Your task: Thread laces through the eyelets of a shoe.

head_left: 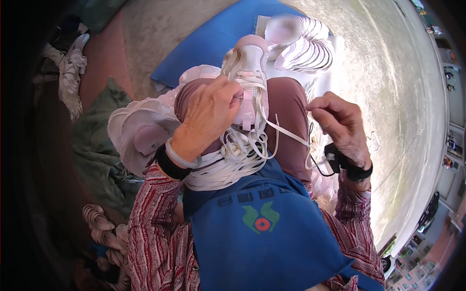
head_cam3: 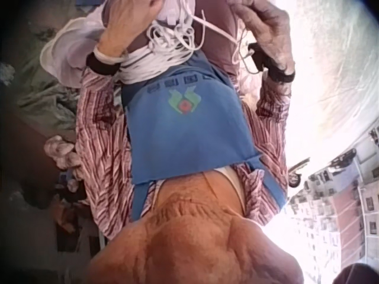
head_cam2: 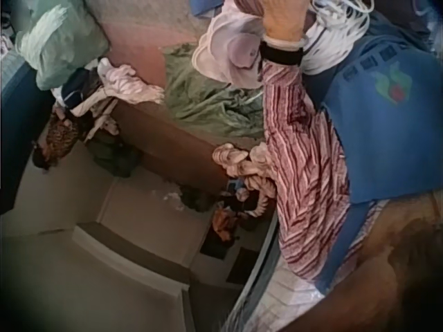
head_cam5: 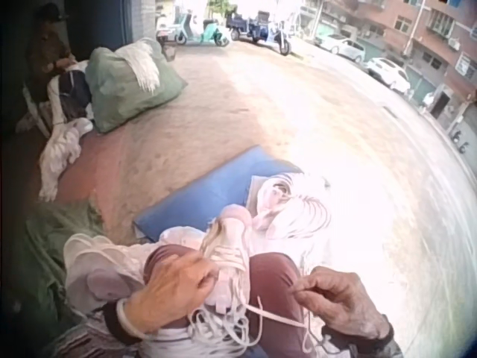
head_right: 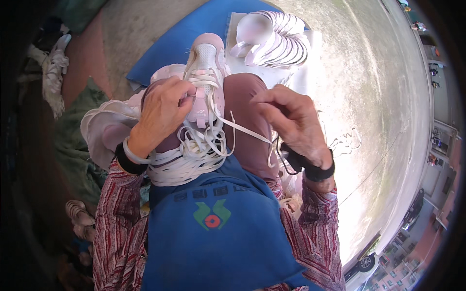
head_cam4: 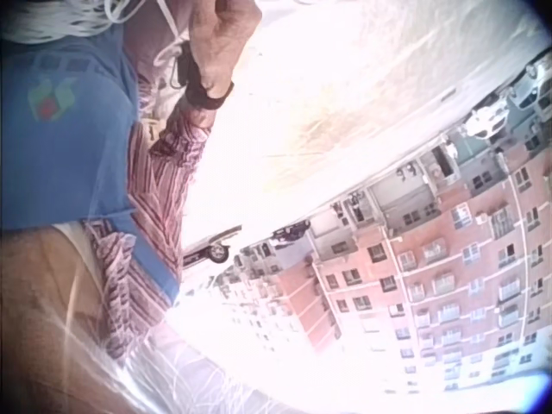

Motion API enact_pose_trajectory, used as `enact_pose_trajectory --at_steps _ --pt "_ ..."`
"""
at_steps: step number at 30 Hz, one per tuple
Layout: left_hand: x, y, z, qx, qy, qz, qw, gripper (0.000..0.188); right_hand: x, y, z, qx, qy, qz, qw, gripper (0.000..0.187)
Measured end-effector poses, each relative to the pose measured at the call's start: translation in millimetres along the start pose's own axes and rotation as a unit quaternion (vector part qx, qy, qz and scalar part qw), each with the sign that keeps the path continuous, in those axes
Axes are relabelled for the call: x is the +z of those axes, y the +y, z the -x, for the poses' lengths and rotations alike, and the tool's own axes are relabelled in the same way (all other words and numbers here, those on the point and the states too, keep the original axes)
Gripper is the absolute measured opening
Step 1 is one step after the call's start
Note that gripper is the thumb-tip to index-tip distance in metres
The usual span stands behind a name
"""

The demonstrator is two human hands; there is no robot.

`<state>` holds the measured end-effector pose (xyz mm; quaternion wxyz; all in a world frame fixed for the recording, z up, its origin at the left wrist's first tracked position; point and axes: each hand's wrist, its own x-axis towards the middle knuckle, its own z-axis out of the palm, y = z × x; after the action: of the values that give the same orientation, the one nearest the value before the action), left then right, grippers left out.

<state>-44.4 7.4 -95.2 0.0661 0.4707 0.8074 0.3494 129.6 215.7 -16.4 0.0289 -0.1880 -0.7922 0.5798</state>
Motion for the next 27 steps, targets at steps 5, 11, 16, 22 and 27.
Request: enact_pose_trajectory --at_steps 5,11,16,22,27 --pt "-9 -4 -6 -0.011 -0.081 0.061 0.995 0.011 47 14 -36 -0.056 0.01 0.05 0.997 0.01" --pt "-17 -5 -2 -0.042 -0.092 0.153 0.983 0.015 66 29 -58 -0.112 0.01 0.123 0.986 0.017" --pt "-49 -10 7 -0.09 -0.125 0.338 0.929 0.024 75 32 -64 -0.126 0.012 0.164 0.978 0.017" --pt "-94 6 16 -0.217 -0.155 0.464 0.845 0.03 76 33 -71 -0.196 0.001 0.233 0.952 0.016" --pt "-105 -18 10 -0.061 0.004 0.579 0.813 0.024 72 34 -70 -0.137 -0.018 0.215 0.967 0.016"
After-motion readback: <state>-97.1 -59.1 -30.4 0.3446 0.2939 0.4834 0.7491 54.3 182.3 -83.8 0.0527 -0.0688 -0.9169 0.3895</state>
